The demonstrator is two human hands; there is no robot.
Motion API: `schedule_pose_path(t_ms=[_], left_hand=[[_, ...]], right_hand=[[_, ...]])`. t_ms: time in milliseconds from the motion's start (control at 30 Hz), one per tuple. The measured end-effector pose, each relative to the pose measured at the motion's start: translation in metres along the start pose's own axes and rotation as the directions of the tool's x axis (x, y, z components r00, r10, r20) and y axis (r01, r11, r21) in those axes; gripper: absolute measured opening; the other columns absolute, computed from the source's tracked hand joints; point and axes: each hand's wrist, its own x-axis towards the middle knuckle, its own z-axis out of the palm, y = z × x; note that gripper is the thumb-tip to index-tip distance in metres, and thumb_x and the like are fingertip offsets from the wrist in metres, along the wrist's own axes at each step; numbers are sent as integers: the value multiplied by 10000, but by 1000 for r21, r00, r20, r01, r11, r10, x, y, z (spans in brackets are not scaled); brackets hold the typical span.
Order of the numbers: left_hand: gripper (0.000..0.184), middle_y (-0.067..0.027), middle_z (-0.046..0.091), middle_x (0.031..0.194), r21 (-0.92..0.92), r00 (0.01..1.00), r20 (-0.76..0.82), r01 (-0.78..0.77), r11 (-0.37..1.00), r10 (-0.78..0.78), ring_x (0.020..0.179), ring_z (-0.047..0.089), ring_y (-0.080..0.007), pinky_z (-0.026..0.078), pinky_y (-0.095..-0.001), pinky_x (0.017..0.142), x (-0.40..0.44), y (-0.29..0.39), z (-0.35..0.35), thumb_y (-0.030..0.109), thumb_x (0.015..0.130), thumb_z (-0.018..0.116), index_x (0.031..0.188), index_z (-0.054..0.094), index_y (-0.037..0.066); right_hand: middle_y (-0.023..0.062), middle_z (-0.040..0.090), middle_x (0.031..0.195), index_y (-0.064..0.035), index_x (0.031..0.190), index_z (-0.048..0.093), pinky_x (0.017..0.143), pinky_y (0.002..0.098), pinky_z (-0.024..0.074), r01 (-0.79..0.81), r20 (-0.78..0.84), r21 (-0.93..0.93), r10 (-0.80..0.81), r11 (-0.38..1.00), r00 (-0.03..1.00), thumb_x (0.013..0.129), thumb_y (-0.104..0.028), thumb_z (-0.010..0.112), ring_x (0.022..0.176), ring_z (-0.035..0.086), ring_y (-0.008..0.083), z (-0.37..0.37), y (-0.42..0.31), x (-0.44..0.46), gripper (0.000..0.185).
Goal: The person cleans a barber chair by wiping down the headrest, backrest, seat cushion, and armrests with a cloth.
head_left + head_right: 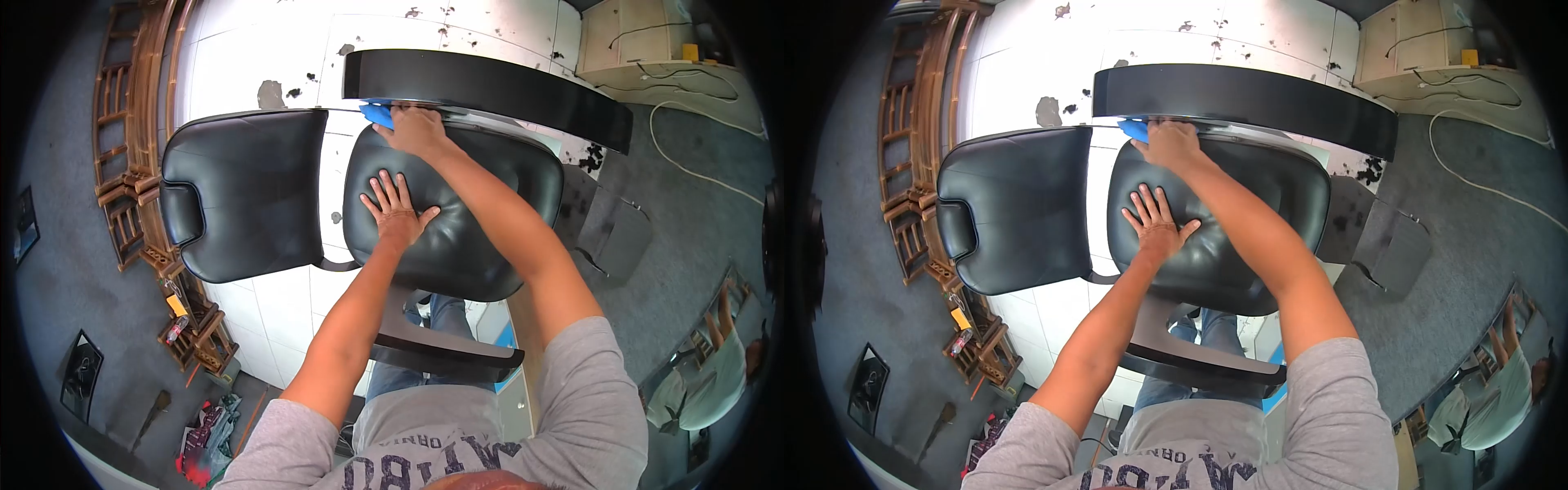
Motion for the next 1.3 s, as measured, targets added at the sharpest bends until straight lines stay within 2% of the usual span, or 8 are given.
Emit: schedule_pose_path(t_ms=[200, 500, 600, 700, 800, 900, 1033, 1300], left_hand=[[1276, -318, -160, 1714, -68, 999, -43, -24, 997, 21, 1567, -216, -514, -129, -764, 1169, 0, -4, 2, 894, 891, 395, 1669, -20, -28], [1223, -246, -136, 1745, -119, 999, -11, -36, 992, 35, 1600, -158, -460, -111, -750, 1191, -2, -7, -3, 905, 885, 364, 1696, 9, 60], [1207, -244, -130, 1746, -128, 997, -51, -63, 990, 57, 1600, -151, -465, -106, -752, 1192, -2, -9, 1, 902, 893, 342, 1696, 26, 60], [1173, -243, -110, 1749, -118, 994, -86, -75, 990, 65, 1602, -125, -472, -81, -764, 1192, 0, -10, 8, 890, 909, 310, 1698, 47, 62], [1156, -249, -95, 1750, -99, 992, -109, -80, 992, 69, 1603, -108, -479, -70, -770, 1191, -2, -9, 11, 880, 919, 303, 1697, 58, 62], [1174, -254, -90, 1748, -90, 990, -125, -74, 993, 62, 1602, -112, -481, -76, -768, 1189, 1, -8, 9, 890, 908, 313, 1697, 62, 59], [1193, -261, -90, 1746, -87, 995, -90, -56, 995, 48, 1600, -121, -483, -91, -762, 1188, -2, -6, 9, 899, 898, 327, 1696, 63, 51], [1217, -308, -99, 1729, -8, 992, -121, -28, 1000, 27, 1589, -133, -509, -89, -768, 1182, -1, -2, 10, 882, 910, 352, 1680, 38, -8]], right_hand=[[214, 772, 1019, -64, 1224, 725, 887, 497, 595, -42, 54, -26, 43, 999, 998, 1011, -625, 521, 997, 755, 370, -18, 32, -19, 634], [176, 773, 995, -92, 1186, 742, 875, 504, 581, -80, 58, -97, 86, 992, 995, 1029, -526, 545, 946, 747, 383, -52, 48, -42, 502], [151, 769, 1055, -116, 1240, 724, 900, 485, 558, -84, -37, -133, 80, 987, 996, 958, -340, 677, 973, 722, 385, -48, 46, -55, 363], [152, 708, 1162, -118, 1234, 715, 866, 500, 548, 102, -497, -188, -184, 977, 848, 850, -194, 772, 1020, 679, 393, -37, 41, -71, 395], [167, 613, 1267, -104, 1222, 702, 884, 494, 539, 104, -528, 84, -44, 991, 848, 799, -129, 806, 1108, 633, 399, -26, 15, -72, 437], [201, 565, 1273, -100, 1246, 677, 951, 481, 519, 87, -503, 122, -14, 989, 864, 780, -129, 830, 1133, 619, 410, -6, 16, -60, 492], [136, 597, 1321, -127, 1206, 706, 1011, 464, 495, 238, -483, -111, -262, 965, 835, 831, -168, 803, 1235, 592, 359, -19, 18, -80, 390], [111, 655, 1263, -71, 1226, 703, 1010, 446, 524, 411, -430, -129, -425, 902, 797, 854, -135, 704, 1227, 617, 286, -6, 26, -55, 377]])
